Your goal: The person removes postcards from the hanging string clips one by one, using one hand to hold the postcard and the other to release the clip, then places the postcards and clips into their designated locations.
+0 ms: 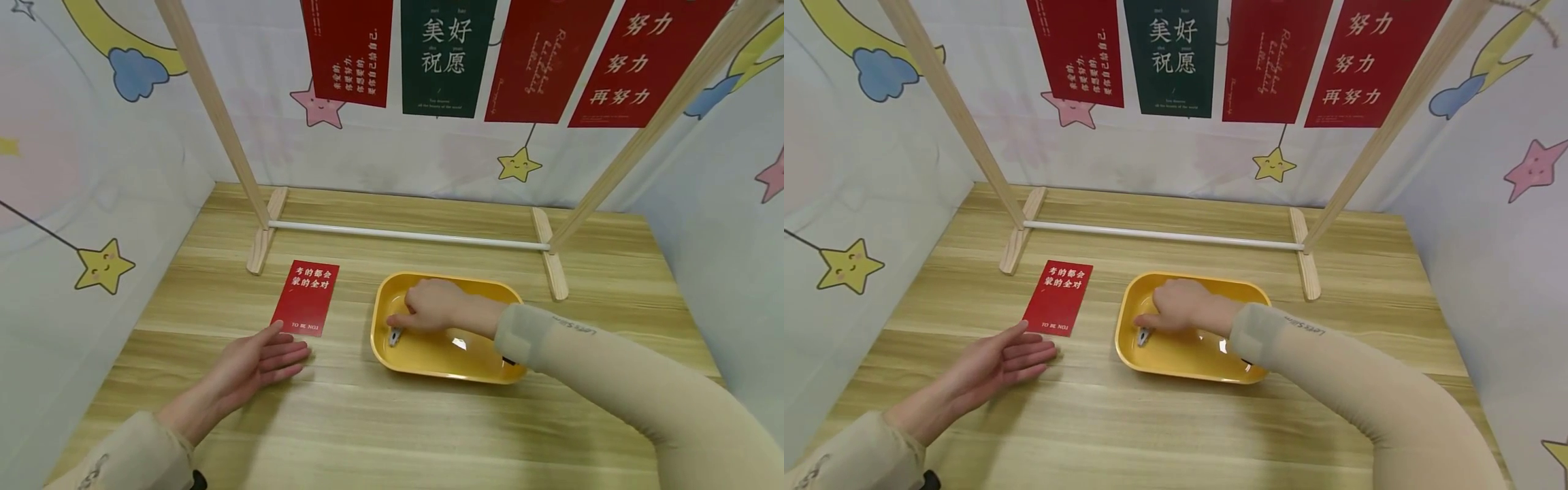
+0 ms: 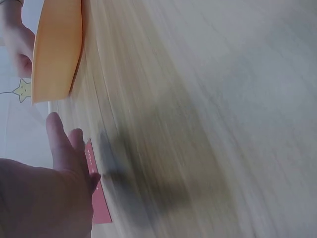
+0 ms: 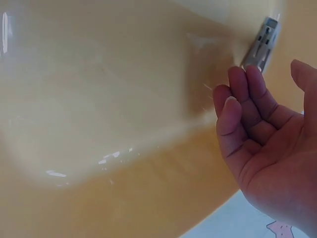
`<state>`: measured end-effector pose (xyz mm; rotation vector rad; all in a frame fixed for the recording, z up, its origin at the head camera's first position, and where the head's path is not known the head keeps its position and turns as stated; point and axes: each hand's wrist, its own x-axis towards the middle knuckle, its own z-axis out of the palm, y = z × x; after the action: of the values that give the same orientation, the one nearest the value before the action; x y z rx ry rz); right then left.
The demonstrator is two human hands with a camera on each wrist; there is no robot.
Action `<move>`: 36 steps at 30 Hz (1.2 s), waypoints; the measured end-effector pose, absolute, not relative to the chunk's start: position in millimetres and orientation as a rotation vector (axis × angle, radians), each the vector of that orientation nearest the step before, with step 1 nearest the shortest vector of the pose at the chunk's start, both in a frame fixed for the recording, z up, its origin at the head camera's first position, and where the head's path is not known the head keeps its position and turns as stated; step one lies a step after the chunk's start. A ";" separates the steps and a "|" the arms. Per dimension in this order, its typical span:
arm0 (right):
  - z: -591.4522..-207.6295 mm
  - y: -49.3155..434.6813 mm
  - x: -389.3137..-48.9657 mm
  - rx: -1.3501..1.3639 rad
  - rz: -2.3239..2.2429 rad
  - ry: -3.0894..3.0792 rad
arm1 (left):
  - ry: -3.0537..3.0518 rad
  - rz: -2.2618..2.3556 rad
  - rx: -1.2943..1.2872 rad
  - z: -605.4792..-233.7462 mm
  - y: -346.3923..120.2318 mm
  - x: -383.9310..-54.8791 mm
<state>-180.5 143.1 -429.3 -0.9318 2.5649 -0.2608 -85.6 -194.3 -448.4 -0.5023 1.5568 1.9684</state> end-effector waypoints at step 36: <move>-347.3 168.3 -170.3 -1.037 -0.234 2.591 | 1.803 1.762 -0.166 -386.5 -158.8 -131.9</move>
<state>-170.3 168.3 -347.3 -1.0367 2.5911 -0.2344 -131.9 -158.8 -386.5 -0.1659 1.8034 1.7622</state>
